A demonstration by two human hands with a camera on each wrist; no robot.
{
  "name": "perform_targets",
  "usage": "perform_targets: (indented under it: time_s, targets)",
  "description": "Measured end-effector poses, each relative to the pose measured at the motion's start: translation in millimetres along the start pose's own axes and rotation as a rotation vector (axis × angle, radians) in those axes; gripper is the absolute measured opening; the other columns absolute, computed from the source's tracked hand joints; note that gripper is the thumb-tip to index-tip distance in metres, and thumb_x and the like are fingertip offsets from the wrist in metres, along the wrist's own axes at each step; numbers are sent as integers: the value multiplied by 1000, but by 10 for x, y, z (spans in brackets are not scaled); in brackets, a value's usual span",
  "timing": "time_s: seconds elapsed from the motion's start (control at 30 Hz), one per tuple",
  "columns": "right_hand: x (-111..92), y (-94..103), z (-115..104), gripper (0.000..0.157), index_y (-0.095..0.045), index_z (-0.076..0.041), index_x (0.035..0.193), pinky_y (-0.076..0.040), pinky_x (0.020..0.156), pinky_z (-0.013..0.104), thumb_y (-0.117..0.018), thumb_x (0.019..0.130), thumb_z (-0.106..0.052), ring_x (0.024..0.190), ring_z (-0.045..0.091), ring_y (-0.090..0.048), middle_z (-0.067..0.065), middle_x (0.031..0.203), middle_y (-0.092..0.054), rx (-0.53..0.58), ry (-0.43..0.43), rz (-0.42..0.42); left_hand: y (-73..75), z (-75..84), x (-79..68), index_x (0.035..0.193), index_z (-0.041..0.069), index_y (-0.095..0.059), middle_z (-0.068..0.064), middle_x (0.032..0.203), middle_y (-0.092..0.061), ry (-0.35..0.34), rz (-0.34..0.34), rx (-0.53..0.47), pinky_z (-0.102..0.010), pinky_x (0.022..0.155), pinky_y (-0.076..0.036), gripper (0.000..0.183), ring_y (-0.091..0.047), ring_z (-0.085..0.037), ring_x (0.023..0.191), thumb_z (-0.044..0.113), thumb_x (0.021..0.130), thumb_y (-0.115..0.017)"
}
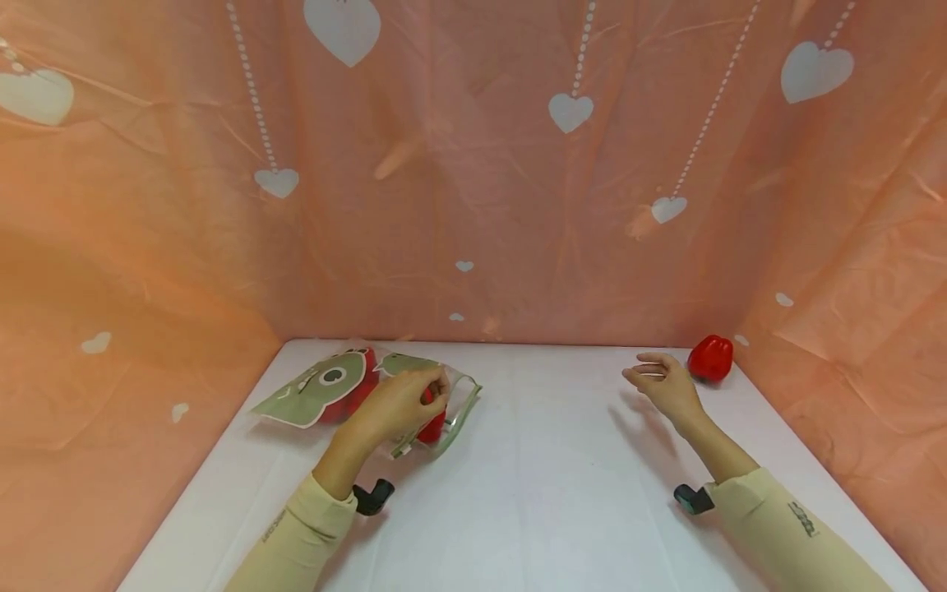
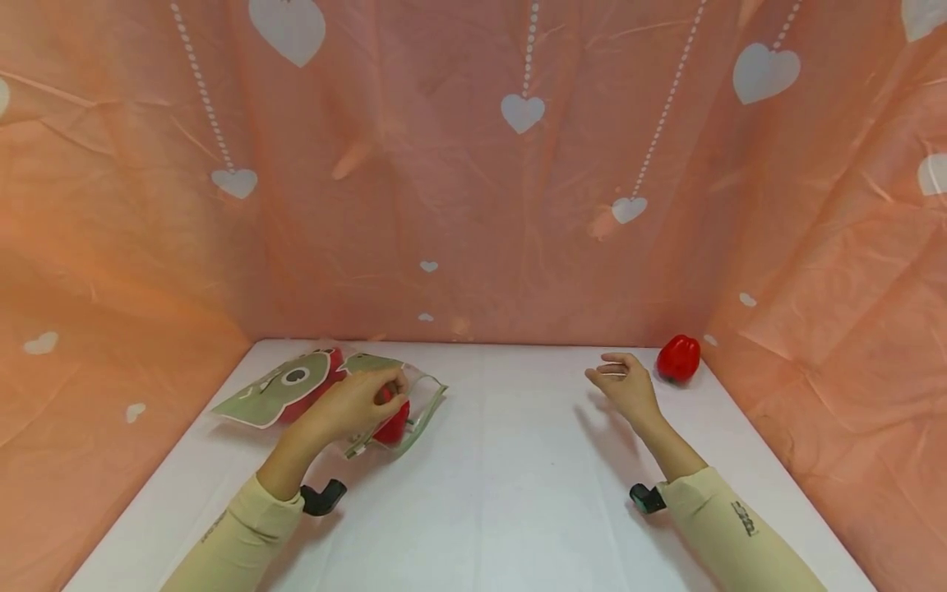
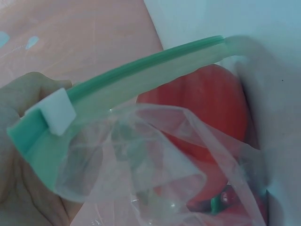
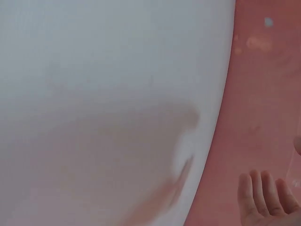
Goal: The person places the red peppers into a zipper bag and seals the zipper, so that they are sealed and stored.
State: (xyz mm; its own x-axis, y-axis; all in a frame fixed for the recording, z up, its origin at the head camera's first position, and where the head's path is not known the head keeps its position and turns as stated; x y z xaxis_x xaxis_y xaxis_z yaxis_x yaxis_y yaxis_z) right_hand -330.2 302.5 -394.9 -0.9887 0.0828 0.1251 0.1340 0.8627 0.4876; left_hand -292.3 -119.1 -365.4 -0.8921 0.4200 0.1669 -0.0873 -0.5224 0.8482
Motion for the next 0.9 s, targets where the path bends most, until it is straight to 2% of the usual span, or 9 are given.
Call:
perform_targets:
  time_s: [0.13, 0.2, 0.37, 0.47, 0.67, 0.77, 0.83, 0.9]
  targets:
    - [62, 209, 37, 60, -50, 7, 145, -52, 78, 9, -73, 104, -29, 119, 40, -68, 34, 137, -62, -72, 24, 67, -7, -5, -2, 96, 22, -62, 8, 89, -64, 0, 0, 2, -32, 71, -50, 12, -59, -13, 80, 18, 102, -72]
    - [99, 304, 60, 62, -48, 9, 145, -50, 77, 7, -73, 104, -29, 124, 49, -63, 36, 138, -60, -89, 43, 96, -8, -7, -3, 96, 22, -62, 8, 89, -64, 4, 0, 2, -32, 71, -50, 12, -59, -13, 80, 18, 102, -72]
    - [199, 520, 153, 68, -46, 11, 146, -42, 78, 2, -74, 103, -32, 127, 52, -57, 37, 139, -56, -136, 93, 152, -6, -4, -12, 96, 22, -62, 7, 89, -64, 5, 3, 2, -32, 70, -50, 12, -59, -13, 81, 18, 102, -72]
    - [254, 623, 218, 69, -46, 11, 147, -37, 81, 3, -75, 102, -33, 131, 52, -54, 36, 142, -54, -175, 114, 170, -8, -1, -10, 97, 22, -62, 7, 89, -64, 0, 2, 1, -32, 71, -51, 12, -59, -13, 81, 18, 102, -72]
    - [337, 762, 323, 71, -45, 7, 151, -39, 79, 9, -74, 102, -36, 135, 54, -49, 35, 147, -50, -215, 116, 184, -8, 1, 6, 97, 21, -62, 7, 89, -64, 0, -1, 7, -31, 71, -52, 12, -59, -13, 81, 18, 102, -72]
    - [376, 819, 353, 70, -45, 7, 151, -48, 89, 23, -77, 101, -31, 134, 53, -49, 34, 147, -50, -216, 130, 215, -3, -1, 11, 97, 21, -62, 7, 89, -64, -2, 1, 9, -31, 71, -51, 11, -59, -14, 81, 18, 102, -72]
    - [398, 853, 390, 71, -43, 6, 152, -54, 98, 42, -75, 102, -31, 136, 55, -46, 35, 150, -48, -219, 126, 219, -9, -4, 12, 97, 21, -62, 7, 88, -64, -6, -1, 5, -31, 71, -51, 11, -59, -13, 81, 18, 102, -72]
    - [417, 889, 430, 71, -43, 7, 153, -51, 103, 63, -75, 102, -31, 138, 57, -42, 36, 152, -45, -226, 130, 224, -26, -11, 10, 97, 21, -62, 8, 88, -64, -7, -5, -3, -31, 72, -52, 11, -59, -13, 81, 18, 102, -72]
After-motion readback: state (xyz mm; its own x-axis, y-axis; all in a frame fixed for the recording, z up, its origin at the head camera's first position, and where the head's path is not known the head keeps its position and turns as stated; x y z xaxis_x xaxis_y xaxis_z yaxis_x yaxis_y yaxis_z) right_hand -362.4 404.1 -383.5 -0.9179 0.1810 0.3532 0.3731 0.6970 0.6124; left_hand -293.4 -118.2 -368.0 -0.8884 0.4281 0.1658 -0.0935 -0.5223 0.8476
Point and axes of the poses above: each hand's wrist, its own x-axis towards the middle knuckle, its own y-axis out of the back of the hand, z = x × y, the point moved 6 cm from there along x, towards the middle knuckle
